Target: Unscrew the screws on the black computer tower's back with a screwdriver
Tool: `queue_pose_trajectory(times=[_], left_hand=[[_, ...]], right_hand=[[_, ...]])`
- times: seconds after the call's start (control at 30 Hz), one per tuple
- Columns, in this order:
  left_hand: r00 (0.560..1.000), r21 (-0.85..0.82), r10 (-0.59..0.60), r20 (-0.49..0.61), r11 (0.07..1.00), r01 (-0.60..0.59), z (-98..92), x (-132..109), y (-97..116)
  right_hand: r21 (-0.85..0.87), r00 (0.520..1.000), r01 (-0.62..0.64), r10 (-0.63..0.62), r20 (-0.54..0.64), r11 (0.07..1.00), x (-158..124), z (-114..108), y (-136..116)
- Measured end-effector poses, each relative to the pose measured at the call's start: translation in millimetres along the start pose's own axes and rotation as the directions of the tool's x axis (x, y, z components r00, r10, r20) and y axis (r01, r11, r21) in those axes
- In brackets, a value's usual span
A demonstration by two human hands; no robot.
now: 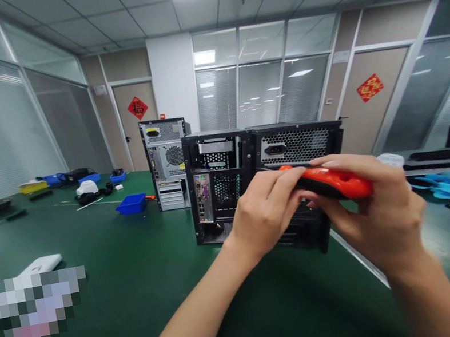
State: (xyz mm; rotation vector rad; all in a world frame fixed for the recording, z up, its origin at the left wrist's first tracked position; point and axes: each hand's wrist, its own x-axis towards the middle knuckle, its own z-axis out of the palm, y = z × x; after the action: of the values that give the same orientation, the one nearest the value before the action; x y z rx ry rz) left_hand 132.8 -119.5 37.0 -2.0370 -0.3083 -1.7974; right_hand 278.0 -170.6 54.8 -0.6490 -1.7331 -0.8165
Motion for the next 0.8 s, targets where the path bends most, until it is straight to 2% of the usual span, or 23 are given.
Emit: queue_pose_trajectory(times=[0.1, 0.23, 0.3, 0.37, 0.47, 0.6, 0.7, 0.77, 0.8], left_hand=[[0.994, 0.049, -0.025, 0.106, 0.999, 0.02, -4.5, -7, -6], [0.956, 0.076, -0.082, 0.283, 0.995, 0.062, -10.5, -22, -15], [0.921, 0.111, -0.14, 0.365, 0.988, 0.107, -12.3, -32, -18], [0.856, 0.147, -0.211, 0.471, 0.976, 0.16, -13.2, -43, -19], [0.711, 0.186, -0.286, 0.642, 0.958, 0.217, -14.1, -58, -19], [0.45, 0.264, -0.347, 0.823, 0.935, 0.239, -16.5, -75, -19], [0.257, 0.355, -0.428, 0.866, 0.89, 0.287, -20.3, -86, -22], [0.09, 0.453, -0.507, 0.857, 0.825, 0.339, -24.1, -94, -29], [0.049, 0.473, -0.52, 0.853, 0.808, 0.351, -26.3, -99, -33]], right_hand=[[0.047, 0.989, 0.087, -0.092, 0.114, 0.995, -3, -5, 8], [0.097, 0.979, 0.081, -0.097, 0.177, 0.992, -18, -7, 14], [0.095, 0.978, 0.042, -0.06, 0.198, 0.995, -30, -7, 16], [0.08, 0.976, 0.018, -0.034, 0.214, 0.997, -42, -6, 17], [0.083, 0.974, -0.017, -0.003, 0.227, 0.996, -61, -4, 20], [0.099, 0.955, -0.162, 0.131, 0.267, 0.982, -86, 3, 25], [0.137, 0.913, -0.308, 0.252, 0.321, 0.942, -106, 10, 29], [0.176, 0.871, -0.415, 0.335, 0.359, 0.893, -117, 15, 32], [0.202, 0.85, -0.469, 0.377, 0.368, 0.86, -122, 18, 33]])
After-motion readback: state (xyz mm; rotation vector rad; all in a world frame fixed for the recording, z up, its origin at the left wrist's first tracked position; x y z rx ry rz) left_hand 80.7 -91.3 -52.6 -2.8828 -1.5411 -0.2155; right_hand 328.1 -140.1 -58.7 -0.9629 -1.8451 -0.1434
